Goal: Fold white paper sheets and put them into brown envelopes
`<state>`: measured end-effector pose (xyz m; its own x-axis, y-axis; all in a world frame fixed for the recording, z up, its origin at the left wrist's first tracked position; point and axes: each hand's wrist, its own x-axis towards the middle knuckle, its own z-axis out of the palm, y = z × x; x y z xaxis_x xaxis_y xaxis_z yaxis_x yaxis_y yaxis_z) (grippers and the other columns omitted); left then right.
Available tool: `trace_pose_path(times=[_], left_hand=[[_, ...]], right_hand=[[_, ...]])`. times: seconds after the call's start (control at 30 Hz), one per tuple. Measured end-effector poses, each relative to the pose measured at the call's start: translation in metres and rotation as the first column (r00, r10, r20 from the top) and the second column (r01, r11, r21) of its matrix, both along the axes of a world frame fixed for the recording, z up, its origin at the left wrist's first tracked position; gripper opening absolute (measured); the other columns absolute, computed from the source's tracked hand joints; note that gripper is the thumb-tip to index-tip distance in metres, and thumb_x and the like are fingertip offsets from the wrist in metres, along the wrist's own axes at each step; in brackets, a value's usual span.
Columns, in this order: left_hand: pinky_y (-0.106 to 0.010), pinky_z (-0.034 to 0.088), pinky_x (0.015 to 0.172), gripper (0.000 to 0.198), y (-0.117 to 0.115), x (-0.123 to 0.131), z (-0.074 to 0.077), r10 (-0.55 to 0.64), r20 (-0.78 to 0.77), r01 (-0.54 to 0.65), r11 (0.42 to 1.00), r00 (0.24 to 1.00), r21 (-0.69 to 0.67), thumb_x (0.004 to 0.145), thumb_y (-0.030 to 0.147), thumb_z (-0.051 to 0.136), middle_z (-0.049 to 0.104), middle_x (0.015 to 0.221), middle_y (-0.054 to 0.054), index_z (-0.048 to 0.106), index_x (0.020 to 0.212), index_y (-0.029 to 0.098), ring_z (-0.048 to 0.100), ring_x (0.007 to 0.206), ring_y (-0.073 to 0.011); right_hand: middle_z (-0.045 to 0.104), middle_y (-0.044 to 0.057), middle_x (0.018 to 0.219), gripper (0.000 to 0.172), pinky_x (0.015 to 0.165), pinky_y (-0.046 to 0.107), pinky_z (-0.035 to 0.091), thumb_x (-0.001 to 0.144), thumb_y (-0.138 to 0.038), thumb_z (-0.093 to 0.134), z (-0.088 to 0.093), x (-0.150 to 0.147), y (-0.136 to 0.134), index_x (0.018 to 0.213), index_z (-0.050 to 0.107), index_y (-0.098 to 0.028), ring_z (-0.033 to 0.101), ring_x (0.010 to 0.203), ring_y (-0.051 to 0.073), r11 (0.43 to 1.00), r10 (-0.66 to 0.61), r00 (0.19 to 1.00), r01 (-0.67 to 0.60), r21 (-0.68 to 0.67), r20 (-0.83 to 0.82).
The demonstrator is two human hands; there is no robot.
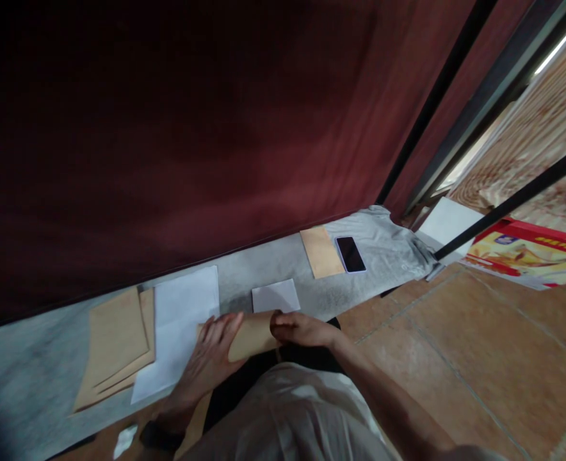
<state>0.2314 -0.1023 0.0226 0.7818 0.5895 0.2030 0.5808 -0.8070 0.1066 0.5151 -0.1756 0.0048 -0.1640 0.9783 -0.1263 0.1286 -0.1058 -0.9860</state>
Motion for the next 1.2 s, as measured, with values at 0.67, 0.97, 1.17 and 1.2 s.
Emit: trace_pose_path(times=[0.67, 0.97, 1.17, 1.2], left_hand=[[-0.058, 0.028, 0.117, 0.099, 0.013, -0.056, -0.026, 0.334, -0.002, -0.333, 0.940, 0.943, 0.069, 0.078, 0.033, 0.072, 0.055, 0.135, -0.018, 0.018, 0.161, 0.018, 0.050, 0.129, -0.0358], [-0.056, 0.031, 0.114, 0.101, 0.012, -0.059, -0.041, 0.356, -0.011, -0.355, 0.935, 0.935, 0.016, 0.078, 0.034, 0.071, 0.052, 0.137, -0.016, 0.015, 0.161, 0.020, 0.049, 0.130, -0.0356], [-0.058, 0.031, 0.115, 0.106, 0.013, -0.059, -0.046, 0.395, 0.008, -0.394, 0.918, 0.919, -0.045, 0.078, 0.032, 0.073, 0.051, 0.138, -0.015, 0.009, 0.162, 0.024, 0.049, 0.131, -0.0357], [-0.058, 0.031, 0.115, 0.108, 0.013, -0.057, -0.046, 0.393, 0.009, -0.392, 0.918, 0.919, -0.060, 0.077, 0.031, 0.074, 0.051, 0.139, -0.015, 0.008, 0.162, 0.024, 0.049, 0.131, -0.0355]], right_hand=[[0.068, 0.021, 0.112, 0.032, 0.096, 0.040, 0.046, 0.082, -0.024, 0.070, -0.064, -0.008, 0.057, 0.109, 0.058, -0.012, 0.065, 0.111, 0.034, 0.796, -0.370, 0.474, 0.605, 0.009, 0.799], [0.064, 0.007, 0.086, 0.012, 0.082, 0.038, 0.051, 0.075, -0.025, 0.062, -0.071, -0.002, 0.050, 0.084, 0.053, -0.022, 0.063, 0.086, 0.025, 0.772, -0.600, 0.642, 0.621, 0.136, 0.477], [0.067, 0.003, 0.085, 0.027, 0.076, 0.035, 0.052, 0.081, -0.045, 0.058, -0.047, 0.012, 0.033, 0.097, 0.057, -0.024, 0.062, 0.081, 0.022, 0.715, -0.696, 0.712, 0.678, 0.170, 0.086], [0.069, 0.003, 0.086, 0.032, 0.076, 0.035, 0.052, 0.080, -0.048, 0.061, -0.041, 0.012, 0.030, 0.100, 0.059, -0.024, 0.063, 0.083, 0.022, 0.717, -0.686, 0.728, 0.680, 0.153, -0.021]])
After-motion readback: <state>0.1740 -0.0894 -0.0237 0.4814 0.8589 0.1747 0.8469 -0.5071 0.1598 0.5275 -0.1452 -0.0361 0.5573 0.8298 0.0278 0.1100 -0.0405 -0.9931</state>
